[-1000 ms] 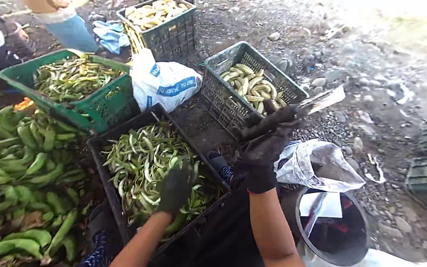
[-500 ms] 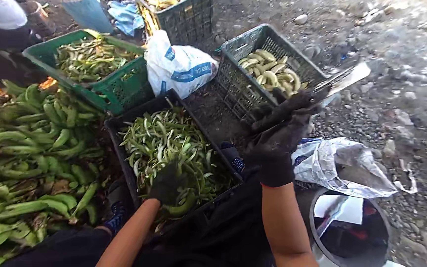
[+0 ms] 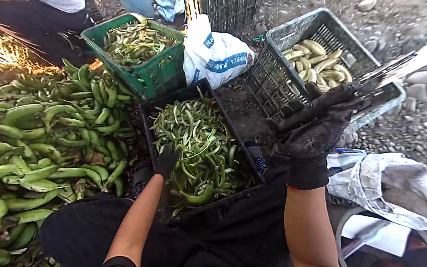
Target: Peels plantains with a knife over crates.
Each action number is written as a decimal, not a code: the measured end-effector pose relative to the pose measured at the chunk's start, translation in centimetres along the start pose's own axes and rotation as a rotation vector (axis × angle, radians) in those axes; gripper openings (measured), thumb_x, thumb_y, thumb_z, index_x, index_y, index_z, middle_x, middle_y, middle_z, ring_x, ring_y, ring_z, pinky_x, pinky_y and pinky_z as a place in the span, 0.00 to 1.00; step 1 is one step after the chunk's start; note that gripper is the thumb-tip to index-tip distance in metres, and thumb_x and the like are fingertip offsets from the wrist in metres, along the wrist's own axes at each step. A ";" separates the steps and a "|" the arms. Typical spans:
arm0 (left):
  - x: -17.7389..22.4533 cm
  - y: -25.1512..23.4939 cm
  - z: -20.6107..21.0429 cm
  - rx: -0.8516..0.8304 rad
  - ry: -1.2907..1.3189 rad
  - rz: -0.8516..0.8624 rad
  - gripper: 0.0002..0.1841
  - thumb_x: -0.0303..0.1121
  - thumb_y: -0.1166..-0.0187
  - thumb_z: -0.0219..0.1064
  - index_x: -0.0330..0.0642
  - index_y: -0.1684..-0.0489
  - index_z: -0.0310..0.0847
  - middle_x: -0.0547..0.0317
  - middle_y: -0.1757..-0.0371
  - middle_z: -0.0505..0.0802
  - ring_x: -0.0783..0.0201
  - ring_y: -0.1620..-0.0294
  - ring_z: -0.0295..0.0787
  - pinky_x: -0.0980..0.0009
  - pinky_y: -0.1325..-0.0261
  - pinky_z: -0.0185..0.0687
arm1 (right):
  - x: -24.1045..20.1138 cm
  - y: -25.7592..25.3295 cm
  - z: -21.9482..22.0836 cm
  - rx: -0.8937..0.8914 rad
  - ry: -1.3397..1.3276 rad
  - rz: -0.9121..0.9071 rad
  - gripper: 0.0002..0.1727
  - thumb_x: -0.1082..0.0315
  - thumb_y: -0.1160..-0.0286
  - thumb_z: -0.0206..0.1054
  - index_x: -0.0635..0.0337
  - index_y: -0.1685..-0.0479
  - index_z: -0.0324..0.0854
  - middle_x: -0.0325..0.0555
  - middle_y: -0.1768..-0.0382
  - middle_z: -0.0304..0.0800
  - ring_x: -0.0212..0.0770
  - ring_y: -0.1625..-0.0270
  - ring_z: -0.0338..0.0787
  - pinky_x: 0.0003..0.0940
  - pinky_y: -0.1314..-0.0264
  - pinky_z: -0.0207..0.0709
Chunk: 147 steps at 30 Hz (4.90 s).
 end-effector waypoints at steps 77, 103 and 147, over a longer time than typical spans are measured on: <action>7.9 8.1 -11.7 0.026 1.167 0.377 0.27 0.58 0.10 0.47 0.49 0.25 0.72 0.57 0.54 0.91 0.64 0.62 0.90 0.65 0.59 0.90 | 14.0 8.6 15.2 -0.580 1.215 -0.069 0.27 0.42 0.11 0.50 0.44 0.28 0.83 0.52 0.49 0.92 0.55 0.43 0.88 0.65 0.40 0.75; 7.6 9.3 -9.7 -0.106 0.992 0.438 0.25 0.56 0.07 0.38 0.60 0.23 0.71 0.64 0.52 0.90 0.70 0.64 0.87 0.71 0.63 0.86 | 15.5 10.4 13.7 -0.580 1.402 -0.037 0.29 0.39 0.18 0.58 0.37 0.22 0.79 0.67 0.34 0.82 0.72 0.31 0.78 0.75 0.40 0.71; 6.7 8.8 -11.1 0.160 0.947 0.316 0.30 0.61 0.09 0.34 0.63 0.16 0.66 0.59 0.39 0.88 0.68 0.52 0.85 0.64 0.52 0.84 | 15.3 9.8 14.3 -0.507 1.419 -0.171 0.28 0.39 0.16 0.55 0.32 0.21 0.79 0.65 0.35 0.83 0.71 0.33 0.80 0.72 0.41 0.71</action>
Point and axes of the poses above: each hand's wrist, its own y-axis away from the middle knuckle, its own z-axis out of the palm, x = y × z, the point moved 8 cm from there along -y, towards the middle knuckle
